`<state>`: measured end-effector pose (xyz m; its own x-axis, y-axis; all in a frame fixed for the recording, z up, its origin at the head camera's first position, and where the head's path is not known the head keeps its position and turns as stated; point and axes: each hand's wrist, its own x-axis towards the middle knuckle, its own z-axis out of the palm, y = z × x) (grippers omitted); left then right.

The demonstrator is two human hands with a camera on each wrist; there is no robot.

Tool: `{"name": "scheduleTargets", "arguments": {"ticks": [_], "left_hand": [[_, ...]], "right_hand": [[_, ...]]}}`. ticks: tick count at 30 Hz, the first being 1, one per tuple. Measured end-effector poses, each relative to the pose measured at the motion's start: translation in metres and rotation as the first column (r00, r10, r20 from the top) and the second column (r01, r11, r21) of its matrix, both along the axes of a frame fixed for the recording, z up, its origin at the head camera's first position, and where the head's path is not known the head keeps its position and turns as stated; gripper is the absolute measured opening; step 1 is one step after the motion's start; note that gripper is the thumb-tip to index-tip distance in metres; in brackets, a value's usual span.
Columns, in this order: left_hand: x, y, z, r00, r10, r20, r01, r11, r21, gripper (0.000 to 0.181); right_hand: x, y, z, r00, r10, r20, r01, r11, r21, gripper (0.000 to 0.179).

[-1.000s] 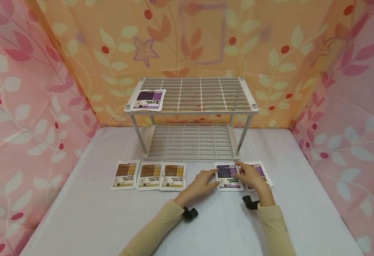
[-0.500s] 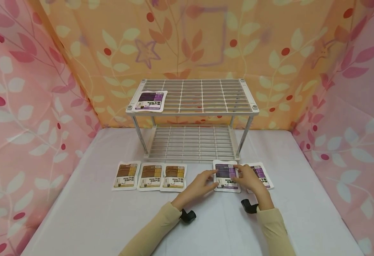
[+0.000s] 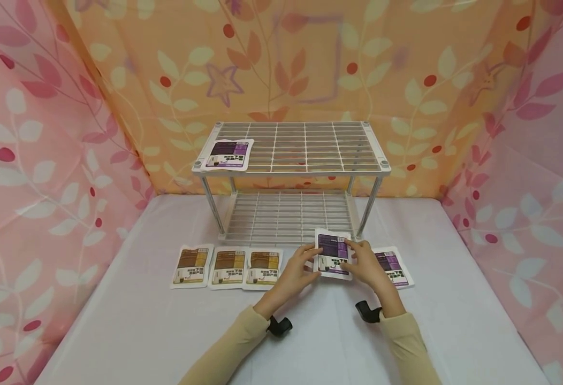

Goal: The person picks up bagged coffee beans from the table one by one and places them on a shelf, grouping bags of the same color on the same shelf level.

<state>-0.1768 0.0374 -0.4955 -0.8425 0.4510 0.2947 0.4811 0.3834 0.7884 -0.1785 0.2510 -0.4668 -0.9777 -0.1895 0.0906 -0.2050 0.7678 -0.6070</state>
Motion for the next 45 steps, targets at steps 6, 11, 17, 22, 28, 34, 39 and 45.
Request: {"name": "scheduleTargets", "arguments": {"ticks": [6,11,17,22,28,34,39,45], "left_hand": [[0.0,-0.007,0.003,0.999,0.037,-0.011,-0.036,0.998,0.06,0.056],[-0.004,-0.015,0.006,0.997,0.069,-0.025,-0.067,0.995,0.077,0.058],[-0.006,-0.022,0.009,0.994,0.11,-0.016,-0.109,0.992,0.055,0.063],[-0.006,-0.027,0.013,0.991,0.134,0.009,-0.134,0.988,0.075,0.064],[-0.006,-0.038,0.018,0.982,0.186,-0.02,-0.184,0.98,0.07,0.069],[-0.006,-0.049,0.025,0.976,0.207,-0.068,-0.202,0.977,0.075,0.074],[-0.005,-0.055,0.031,0.967,0.23,-0.112,-0.222,0.972,0.08,0.074],[-0.005,-0.062,0.04,0.955,0.237,-0.177,-0.225,0.971,0.086,0.071]], "right_hand": [[-0.001,-0.008,0.004,0.999,-0.003,-0.037,0.002,0.999,-0.038,0.068],[0.0,-0.015,0.007,0.997,0.035,-0.062,-0.04,0.996,-0.085,0.07],[0.0,-0.025,0.01,0.991,0.078,-0.106,-0.089,0.99,-0.108,0.073],[0.0,-0.034,0.01,0.984,0.097,-0.151,-0.112,0.989,-0.098,0.074],[0.0,-0.047,0.009,0.968,0.114,-0.223,-0.142,0.983,-0.115,0.075],[-0.001,-0.06,0.007,0.932,0.123,-0.34,-0.176,0.976,-0.13,0.075],[-0.003,-0.066,0.009,0.888,0.132,-0.441,-0.203,0.972,-0.117,0.075],[-0.004,-0.073,0.013,0.851,0.116,-0.513,-0.203,0.972,-0.118,0.072]]}}
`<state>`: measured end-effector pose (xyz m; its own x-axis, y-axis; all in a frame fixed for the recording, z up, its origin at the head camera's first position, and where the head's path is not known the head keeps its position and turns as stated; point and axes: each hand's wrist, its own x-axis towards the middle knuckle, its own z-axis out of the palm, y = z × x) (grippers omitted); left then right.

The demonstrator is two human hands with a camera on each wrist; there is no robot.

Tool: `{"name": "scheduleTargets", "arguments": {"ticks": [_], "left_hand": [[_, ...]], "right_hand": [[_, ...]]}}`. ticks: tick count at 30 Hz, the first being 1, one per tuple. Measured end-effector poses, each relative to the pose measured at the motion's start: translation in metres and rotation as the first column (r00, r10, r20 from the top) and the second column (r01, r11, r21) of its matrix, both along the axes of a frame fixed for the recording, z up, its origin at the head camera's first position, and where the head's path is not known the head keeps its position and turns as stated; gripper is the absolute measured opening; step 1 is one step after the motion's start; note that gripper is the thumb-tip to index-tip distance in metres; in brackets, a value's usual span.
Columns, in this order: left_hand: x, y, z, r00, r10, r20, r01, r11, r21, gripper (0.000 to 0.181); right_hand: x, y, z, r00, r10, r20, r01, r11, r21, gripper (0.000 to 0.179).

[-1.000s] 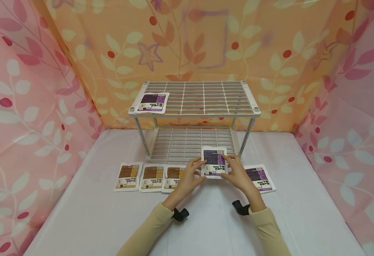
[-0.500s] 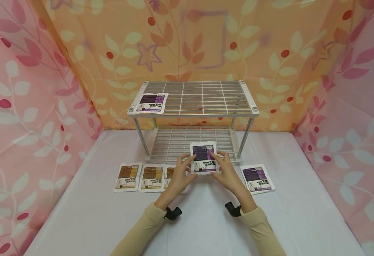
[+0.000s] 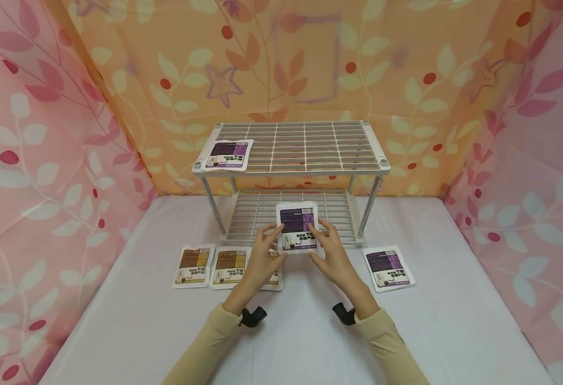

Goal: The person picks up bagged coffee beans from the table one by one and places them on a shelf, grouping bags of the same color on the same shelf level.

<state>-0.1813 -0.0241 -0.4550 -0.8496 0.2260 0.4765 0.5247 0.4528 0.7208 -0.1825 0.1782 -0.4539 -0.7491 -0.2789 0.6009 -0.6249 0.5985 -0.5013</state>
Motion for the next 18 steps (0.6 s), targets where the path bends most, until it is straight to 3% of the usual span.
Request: {"name": "scheduleTargets", "arguments": {"ticks": [13,18], "left_hand": [[0.003,-0.008,0.016,0.995,0.023,-0.092,-0.027,0.999,-0.039,0.066],[0.001,-0.01,0.02,0.984,0.037,-0.175,-0.05,0.996,-0.071,0.061]], "right_hand": [[0.001,-0.011,0.012,0.997,-0.023,-0.067,0.022,1.0,-0.015,0.063],[0.001,-0.014,0.018,0.995,-0.023,-0.098,0.021,0.999,-0.025,0.061]]}}
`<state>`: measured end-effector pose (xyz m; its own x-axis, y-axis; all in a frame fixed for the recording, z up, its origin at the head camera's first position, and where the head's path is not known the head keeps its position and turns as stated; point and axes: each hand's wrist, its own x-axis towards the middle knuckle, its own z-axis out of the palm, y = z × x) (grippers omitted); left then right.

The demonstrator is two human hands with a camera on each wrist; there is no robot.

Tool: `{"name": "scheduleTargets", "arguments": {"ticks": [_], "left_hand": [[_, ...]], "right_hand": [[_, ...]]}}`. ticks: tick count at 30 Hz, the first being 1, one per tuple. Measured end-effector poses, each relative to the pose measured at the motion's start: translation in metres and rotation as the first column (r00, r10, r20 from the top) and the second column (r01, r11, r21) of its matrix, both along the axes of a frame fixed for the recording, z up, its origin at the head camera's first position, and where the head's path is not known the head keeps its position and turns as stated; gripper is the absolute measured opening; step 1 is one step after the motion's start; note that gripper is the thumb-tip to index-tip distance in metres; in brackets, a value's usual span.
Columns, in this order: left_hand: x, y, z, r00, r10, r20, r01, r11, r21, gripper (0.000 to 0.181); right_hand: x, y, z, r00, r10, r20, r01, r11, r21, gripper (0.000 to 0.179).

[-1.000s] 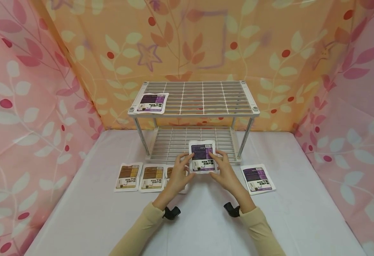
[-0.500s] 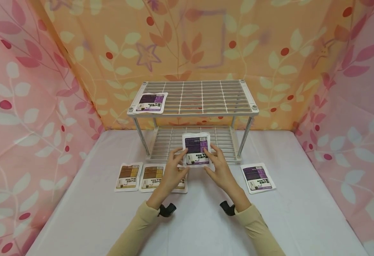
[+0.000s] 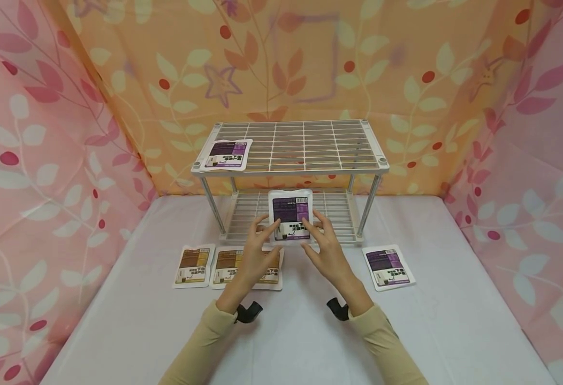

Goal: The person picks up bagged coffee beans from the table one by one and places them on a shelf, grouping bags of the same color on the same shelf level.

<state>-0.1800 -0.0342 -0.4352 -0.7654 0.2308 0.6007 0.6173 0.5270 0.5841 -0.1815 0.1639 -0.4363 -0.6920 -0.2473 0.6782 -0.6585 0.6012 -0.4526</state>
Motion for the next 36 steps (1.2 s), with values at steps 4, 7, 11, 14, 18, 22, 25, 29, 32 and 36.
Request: {"name": "scheduleTargets", "arguments": {"ticks": [4,7,11,14,18,22,25,29,32,36], "left_hand": [[-0.001,-0.002,0.005,0.999,0.011,-0.052,-0.011,1.0,-0.014,0.058],[-0.002,-0.003,0.01,0.996,0.003,-0.091,-0.004,1.0,-0.013,0.056],[-0.002,-0.004,0.014,0.99,-0.009,-0.139,0.008,1.0,-0.006,0.054],[-0.002,-0.005,0.017,0.985,-0.014,-0.174,0.014,1.0,-0.001,0.054],[-0.003,-0.005,0.02,0.977,-0.017,-0.215,0.017,1.0,0.0,0.055],[-0.004,-0.006,0.025,0.97,-0.028,-0.24,0.032,0.999,0.01,0.057],[-0.005,-0.006,0.03,0.967,-0.04,-0.25,0.048,0.999,0.026,0.055],[-0.007,-0.006,0.036,0.963,-0.044,-0.265,0.057,0.997,0.044,0.049],[-0.009,-0.007,0.04,0.958,-0.039,-0.283,0.053,0.998,0.043,0.044],[-0.013,-0.008,0.047,0.95,-0.033,-0.311,0.049,0.998,0.044,0.041]], "right_hand": [[0.0,-0.004,0.005,0.999,0.001,-0.046,-0.001,1.0,-0.013,0.061],[-0.001,-0.006,0.008,0.996,0.004,-0.088,-0.007,0.999,-0.035,0.06],[0.001,-0.007,0.013,0.993,0.01,-0.115,-0.015,0.999,-0.049,0.059],[0.002,-0.007,0.017,0.994,0.014,-0.112,-0.02,0.998,-0.052,0.057],[0.004,-0.007,0.021,0.993,0.012,-0.114,-0.018,0.999,-0.046,0.056],[0.003,-0.006,0.026,0.991,0.011,-0.132,-0.017,0.999,-0.042,0.056],[0.001,-0.006,0.031,0.988,0.008,-0.154,-0.013,0.999,-0.037,0.056],[-0.002,-0.006,0.038,0.984,0.026,-0.178,-0.033,0.999,-0.032,0.054],[-0.004,-0.005,0.045,0.981,0.041,-0.189,-0.045,0.999,-0.02,0.052],[-0.005,-0.003,0.055,0.979,0.056,-0.194,-0.059,0.998,-0.007,0.051]]}}
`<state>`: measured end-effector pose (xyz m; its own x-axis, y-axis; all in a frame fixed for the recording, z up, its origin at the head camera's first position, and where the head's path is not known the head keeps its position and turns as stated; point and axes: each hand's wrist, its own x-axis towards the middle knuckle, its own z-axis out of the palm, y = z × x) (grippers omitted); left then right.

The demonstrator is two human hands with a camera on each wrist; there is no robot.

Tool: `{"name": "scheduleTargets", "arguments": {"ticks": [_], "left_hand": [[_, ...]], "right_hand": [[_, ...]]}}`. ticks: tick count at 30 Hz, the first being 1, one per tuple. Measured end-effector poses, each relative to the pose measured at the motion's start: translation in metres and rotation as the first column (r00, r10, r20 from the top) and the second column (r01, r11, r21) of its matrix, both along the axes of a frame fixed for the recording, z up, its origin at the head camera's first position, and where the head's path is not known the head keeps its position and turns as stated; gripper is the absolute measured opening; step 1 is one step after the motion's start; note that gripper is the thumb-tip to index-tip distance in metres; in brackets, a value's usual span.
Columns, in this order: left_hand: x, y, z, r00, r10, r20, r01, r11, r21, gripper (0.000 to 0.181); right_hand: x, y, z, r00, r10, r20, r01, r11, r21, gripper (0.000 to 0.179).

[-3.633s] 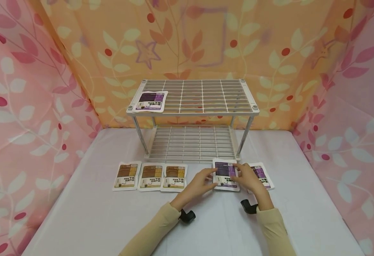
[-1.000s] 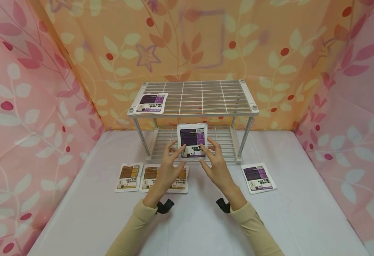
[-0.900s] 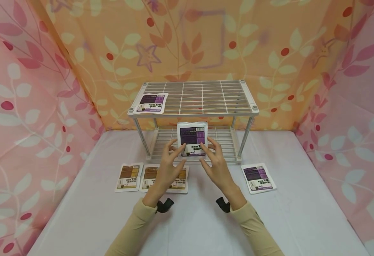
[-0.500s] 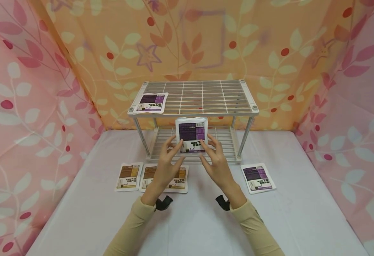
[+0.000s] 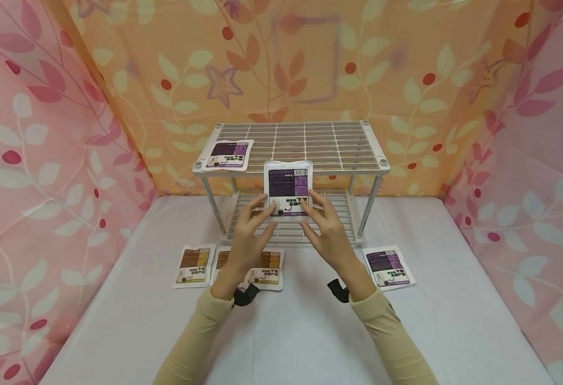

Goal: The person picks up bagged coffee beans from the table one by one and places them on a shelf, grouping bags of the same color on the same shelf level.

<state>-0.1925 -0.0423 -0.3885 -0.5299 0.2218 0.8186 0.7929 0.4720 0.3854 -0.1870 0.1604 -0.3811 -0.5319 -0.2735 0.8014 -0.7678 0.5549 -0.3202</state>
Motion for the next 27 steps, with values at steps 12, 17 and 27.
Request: {"name": "scheduleTargets", "arguments": {"ticks": [12,17,27], "left_hand": [[-0.008,0.0,0.025,0.995,0.006,-0.104,-0.004,1.0,0.021,0.025],[-0.012,0.0,0.034,0.994,0.027,-0.104,-0.025,0.999,0.021,0.023],[-0.018,0.003,0.045,0.991,0.108,-0.076,-0.111,0.993,-0.04,0.025]], "right_hand": [[-0.01,0.002,0.026,0.997,-0.019,-0.081,0.024,0.998,0.059,0.044],[-0.015,0.002,0.034,0.997,-0.021,-0.079,0.025,0.998,0.054,0.041],[-0.025,0.001,0.045,0.994,-0.056,-0.092,0.062,0.996,0.06,0.035]]}}
